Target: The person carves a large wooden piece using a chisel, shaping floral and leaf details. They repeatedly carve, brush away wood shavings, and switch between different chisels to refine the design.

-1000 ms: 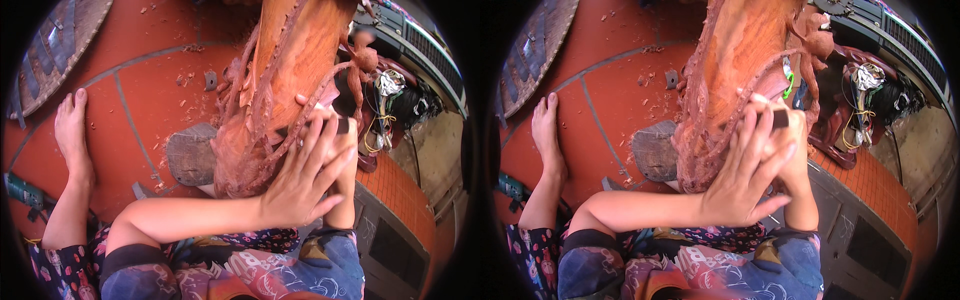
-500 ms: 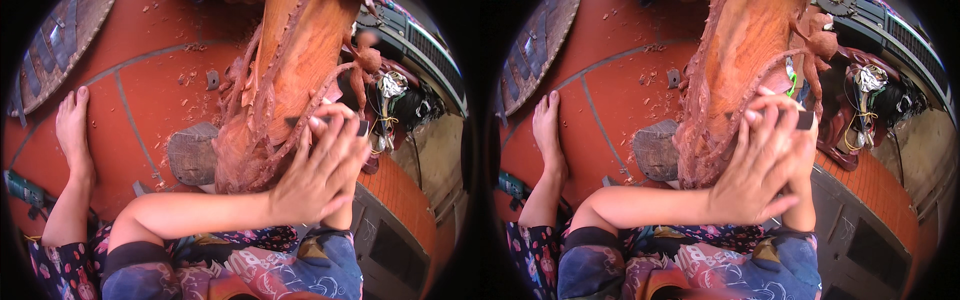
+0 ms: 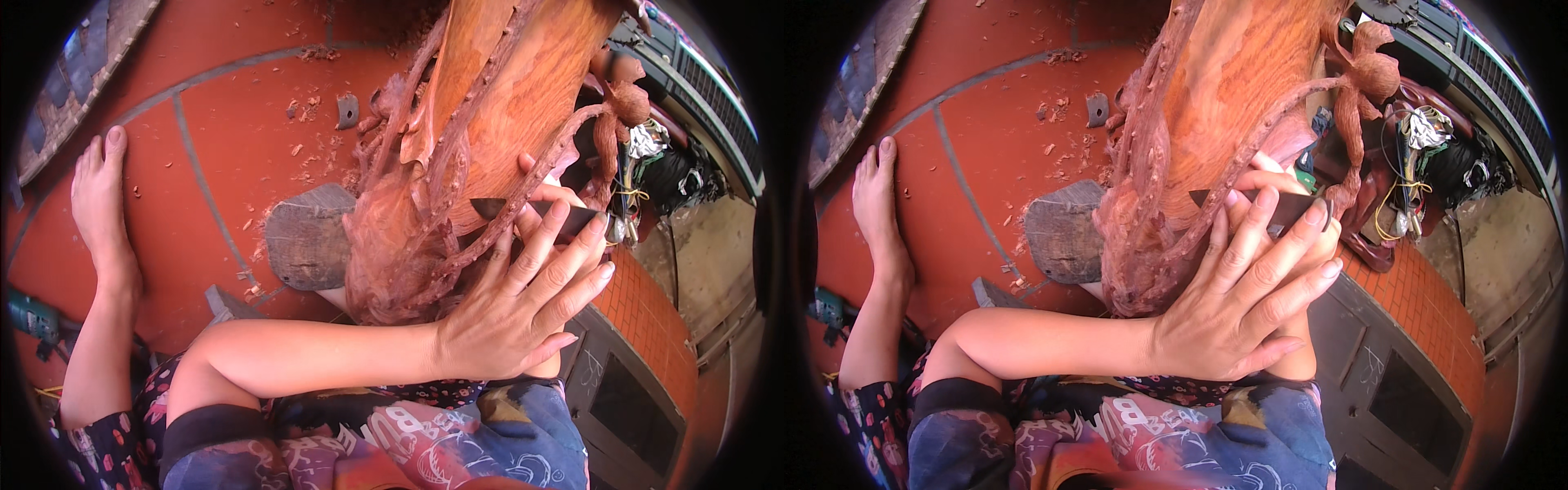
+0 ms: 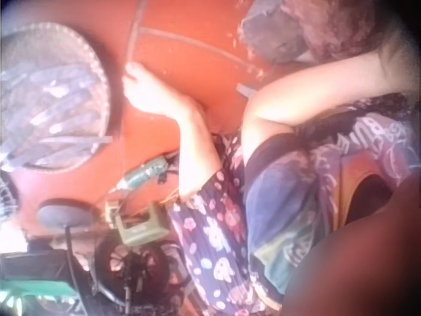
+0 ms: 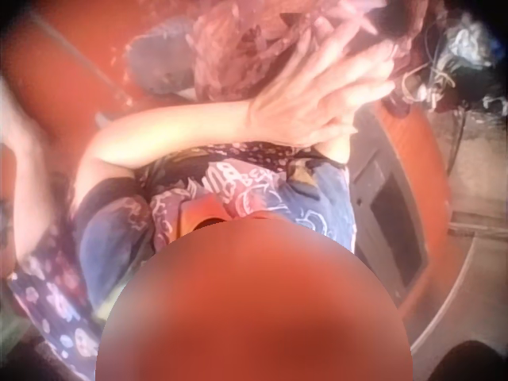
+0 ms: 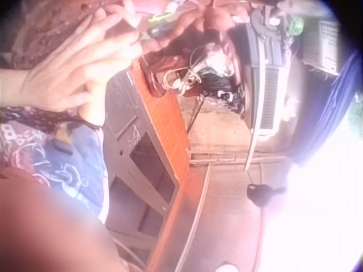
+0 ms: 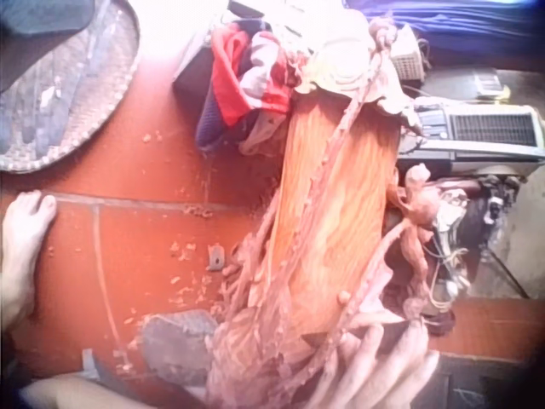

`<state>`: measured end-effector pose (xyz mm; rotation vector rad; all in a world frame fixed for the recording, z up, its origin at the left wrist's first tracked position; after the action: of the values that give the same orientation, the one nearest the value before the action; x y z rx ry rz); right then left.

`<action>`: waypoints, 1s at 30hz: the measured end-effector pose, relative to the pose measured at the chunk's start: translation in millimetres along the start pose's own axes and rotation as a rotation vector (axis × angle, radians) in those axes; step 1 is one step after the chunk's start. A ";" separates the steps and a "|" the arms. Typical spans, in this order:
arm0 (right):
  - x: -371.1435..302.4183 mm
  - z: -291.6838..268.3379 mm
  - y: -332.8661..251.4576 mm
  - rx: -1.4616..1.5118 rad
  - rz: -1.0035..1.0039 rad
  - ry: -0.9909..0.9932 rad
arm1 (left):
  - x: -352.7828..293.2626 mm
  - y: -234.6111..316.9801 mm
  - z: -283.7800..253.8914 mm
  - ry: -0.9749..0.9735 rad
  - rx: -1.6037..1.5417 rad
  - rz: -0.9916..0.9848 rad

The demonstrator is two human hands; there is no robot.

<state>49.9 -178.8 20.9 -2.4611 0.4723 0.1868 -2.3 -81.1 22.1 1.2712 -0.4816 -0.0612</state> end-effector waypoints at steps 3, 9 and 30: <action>-6.0 4.2 -5.8 -0.025 0.014 -0.008 | -9.7 6.8 -7.2 -0.008 -0.012 -0.005; 17.7 11.2 6.9 0.031 -0.012 0.007 | -1.8 2.7 -5.2 -0.005 0.007 0.005; -25.1 -32.9 -3.4 0.513 0.013 0.389 | -32.0 25.4 -8.0 -0.202 -0.012 0.108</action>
<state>28.6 -188.8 55.2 -1.9838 0.6126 -0.3742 -33.5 -56.2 34.0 1.2305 -0.7221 -0.1016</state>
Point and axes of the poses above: each hand's wrist, its own x-axis towards the middle knuckle, its own z-axis out of the palm, y = z × x, the point moved 8 cm from there along x, towards the middle knuckle, and after that the axes turned 15 degrees about x, right-handed, at the moved point
